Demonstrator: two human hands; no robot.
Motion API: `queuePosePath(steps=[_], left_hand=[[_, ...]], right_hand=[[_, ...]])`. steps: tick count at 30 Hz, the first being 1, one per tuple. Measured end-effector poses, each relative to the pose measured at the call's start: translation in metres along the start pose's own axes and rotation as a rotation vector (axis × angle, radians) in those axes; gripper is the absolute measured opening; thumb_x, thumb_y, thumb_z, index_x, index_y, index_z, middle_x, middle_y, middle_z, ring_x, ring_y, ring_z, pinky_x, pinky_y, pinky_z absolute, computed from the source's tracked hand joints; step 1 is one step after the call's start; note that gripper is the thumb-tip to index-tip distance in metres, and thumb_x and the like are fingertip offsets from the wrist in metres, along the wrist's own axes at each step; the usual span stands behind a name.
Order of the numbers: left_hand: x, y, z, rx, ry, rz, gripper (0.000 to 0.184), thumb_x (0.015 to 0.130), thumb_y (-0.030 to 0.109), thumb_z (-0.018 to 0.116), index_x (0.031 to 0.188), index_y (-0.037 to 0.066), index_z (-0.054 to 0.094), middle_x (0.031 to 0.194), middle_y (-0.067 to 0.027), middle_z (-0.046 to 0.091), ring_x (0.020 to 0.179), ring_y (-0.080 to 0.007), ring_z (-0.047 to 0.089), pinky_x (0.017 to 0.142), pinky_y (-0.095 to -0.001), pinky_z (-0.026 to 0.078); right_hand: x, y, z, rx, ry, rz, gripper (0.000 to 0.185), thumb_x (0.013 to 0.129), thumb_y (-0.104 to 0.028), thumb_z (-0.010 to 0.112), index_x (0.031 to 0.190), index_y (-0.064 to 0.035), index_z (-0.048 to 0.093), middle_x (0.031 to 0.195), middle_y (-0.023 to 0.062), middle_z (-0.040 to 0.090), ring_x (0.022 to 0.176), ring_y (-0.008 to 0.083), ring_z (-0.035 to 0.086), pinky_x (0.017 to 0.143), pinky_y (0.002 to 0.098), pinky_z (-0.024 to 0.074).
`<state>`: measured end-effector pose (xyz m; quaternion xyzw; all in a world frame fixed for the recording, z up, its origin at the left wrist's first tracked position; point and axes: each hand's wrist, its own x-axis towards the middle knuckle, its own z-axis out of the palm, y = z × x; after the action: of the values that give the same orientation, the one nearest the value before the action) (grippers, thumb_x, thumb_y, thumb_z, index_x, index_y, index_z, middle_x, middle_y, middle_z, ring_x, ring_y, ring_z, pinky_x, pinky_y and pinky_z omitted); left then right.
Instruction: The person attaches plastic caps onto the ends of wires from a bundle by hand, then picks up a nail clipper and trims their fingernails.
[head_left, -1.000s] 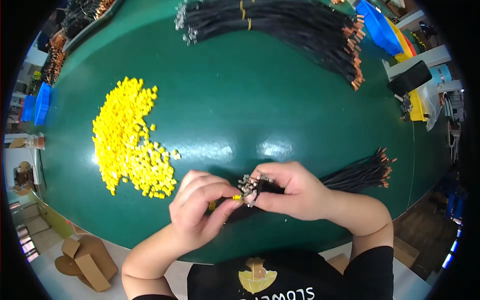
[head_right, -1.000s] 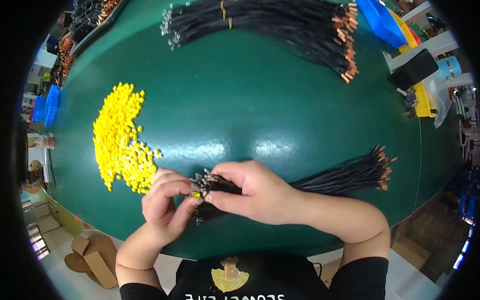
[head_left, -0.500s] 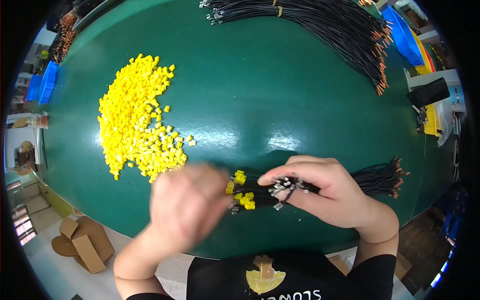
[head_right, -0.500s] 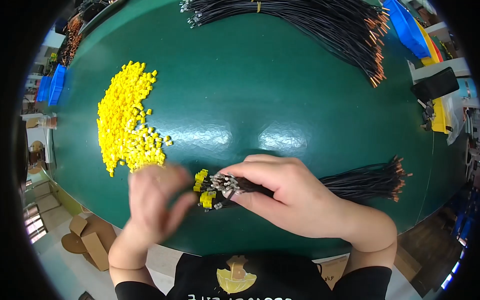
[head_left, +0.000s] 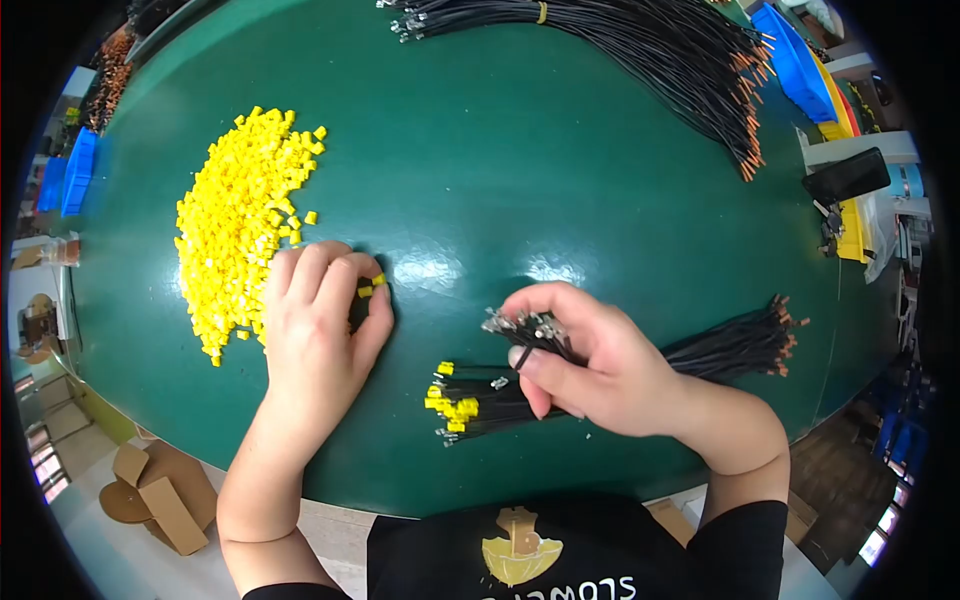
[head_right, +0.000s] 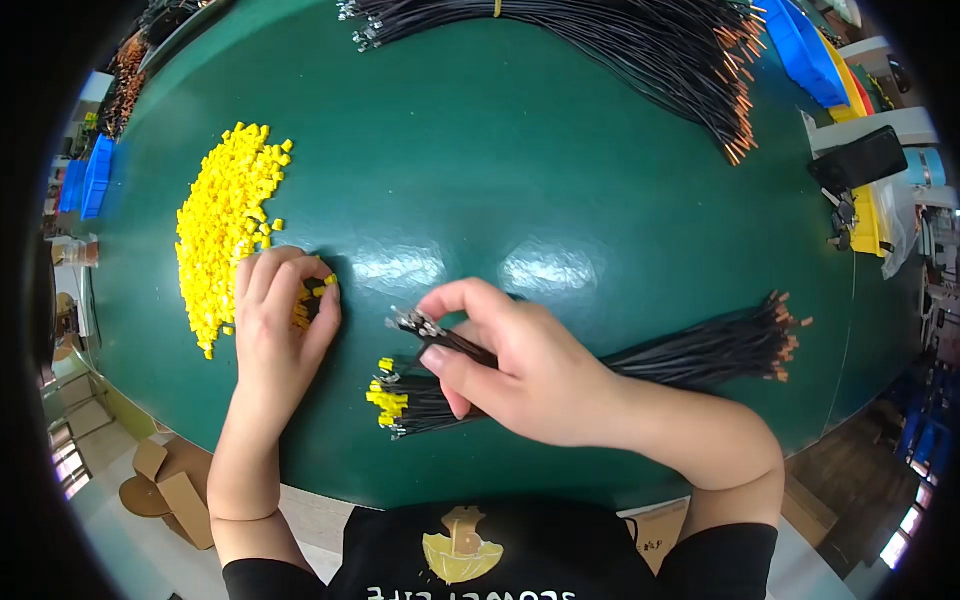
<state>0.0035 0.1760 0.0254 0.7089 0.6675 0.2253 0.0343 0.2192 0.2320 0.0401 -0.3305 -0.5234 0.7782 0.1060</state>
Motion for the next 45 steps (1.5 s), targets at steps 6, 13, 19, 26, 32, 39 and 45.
queuePosePath(steps=[6, 13, 19, 26, 32, 39, 45], left_hand=[[-0.007, 0.019, -0.004, -0.454, -0.032, -0.029, 0.010, 0.073, 0.000, 0.061, 0.081, 0.003, 0.055, 0.081, -0.0063, 0.055, 0.070, -0.0172, 0.050, 0.061, -0.0260, 0.040], [-0.011, 0.043, 0.010, -1.512, -0.223, -0.621, 0.011, 0.083, 0.000, 0.053, 0.094, 0.002, 0.055, 0.083, -0.0021, 0.057, 0.069, -0.0048, 0.049, 0.057, -0.0173, 0.038], [-0.009, 0.040, 0.009, -1.569, -0.341, -0.562, 0.016, 0.085, 0.000, 0.050, 0.100, 0.000, 0.054, 0.084, -0.0014, 0.057, 0.072, -0.0046, 0.050, 0.063, -0.0165, 0.038], [-0.010, 0.045, 0.005, -1.573, -0.340, -0.580, 0.017, 0.086, 0.000, 0.050, 0.102, -0.001, 0.055, 0.087, -0.0026, 0.058, 0.076, -0.0059, 0.052, 0.067, -0.0176, 0.040], [-0.014, 0.045, 0.005, -1.583, -0.360, -0.554, 0.016, 0.086, 0.000, 0.049, 0.100, -0.002, 0.056, 0.089, -0.0039, 0.058, 0.076, -0.0063, 0.051, 0.066, -0.0181, 0.040], [-0.016, 0.043, 0.005, -1.447, -0.361, -0.410, 0.017, 0.081, -0.004, 0.054, 0.097, -0.001, 0.058, 0.086, -0.0050, 0.059, 0.073, -0.0074, 0.052, 0.062, -0.0202, 0.041], [-0.012, 0.040, 0.005, -0.954, -0.217, -0.038, 0.017, 0.073, -0.007, 0.060, 0.090, -0.001, 0.059, 0.082, -0.0088, 0.059, 0.070, -0.0146, 0.054, 0.062, -0.0242, 0.042]], right_hand=[[-0.002, 0.001, 0.003, -0.057, -0.013, -0.107, 0.012, 0.086, -0.003, 0.047, 0.095, 0.0025, 0.053, 0.065, 0.0027, 0.056, 0.053, 0.0042, 0.048, 0.048, 0.0167, 0.0376], [-0.005, -0.008, -0.001, -0.016, 0.143, -0.033, 0.007, 0.083, -0.003, 0.054, 0.087, 0.0017, 0.055, 0.066, 0.0023, 0.057, 0.055, 0.0043, 0.050, 0.047, 0.0167, 0.0374], [0.003, -0.011, -0.017, 0.102, -0.024, 0.112, 0.006, 0.080, -0.003, 0.058, 0.085, 0.0017, 0.057, 0.071, 0.0016, 0.058, 0.064, 0.0048, 0.052, 0.052, 0.0174, 0.0406], [0.004, -0.003, -0.013, 0.096, -0.007, 0.017, 0.004, 0.078, 0.000, 0.059, 0.079, 0.0012, 0.056, 0.070, 0.0005, 0.057, 0.067, 0.0031, 0.051, 0.057, 0.0170, 0.0403], [0.000, -0.010, -0.011, 0.091, -0.009, 0.071, 0.006, 0.076, 0.002, 0.059, 0.075, 0.0009, 0.054, 0.070, 0.0005, 0.056, 0.067, 0.0030, 0.050, 0.058, 0.0175, 0.0397], [-0.001, -0.008, -0.013, 0.043, -0.011, 0.080, 0.009, 0.071, 0.004, 0.061, 0.073, 0.0005, 0.053, 0.070, 0.0012, 0.057, 0.066, 0.0033, 0.050, 0.057, 0.0185, 0.0402], [-0.003, -0.008, -0.010, -0.263, 0.026, -0.060, 0.011, 0.069, 0.004, 0.062, 0.072, 0.0005, 0.053, 0.067, 0.0018, 0.058, 0.061, 0.0040, 0.051, 0.053, 0.0191, 0.0404]])
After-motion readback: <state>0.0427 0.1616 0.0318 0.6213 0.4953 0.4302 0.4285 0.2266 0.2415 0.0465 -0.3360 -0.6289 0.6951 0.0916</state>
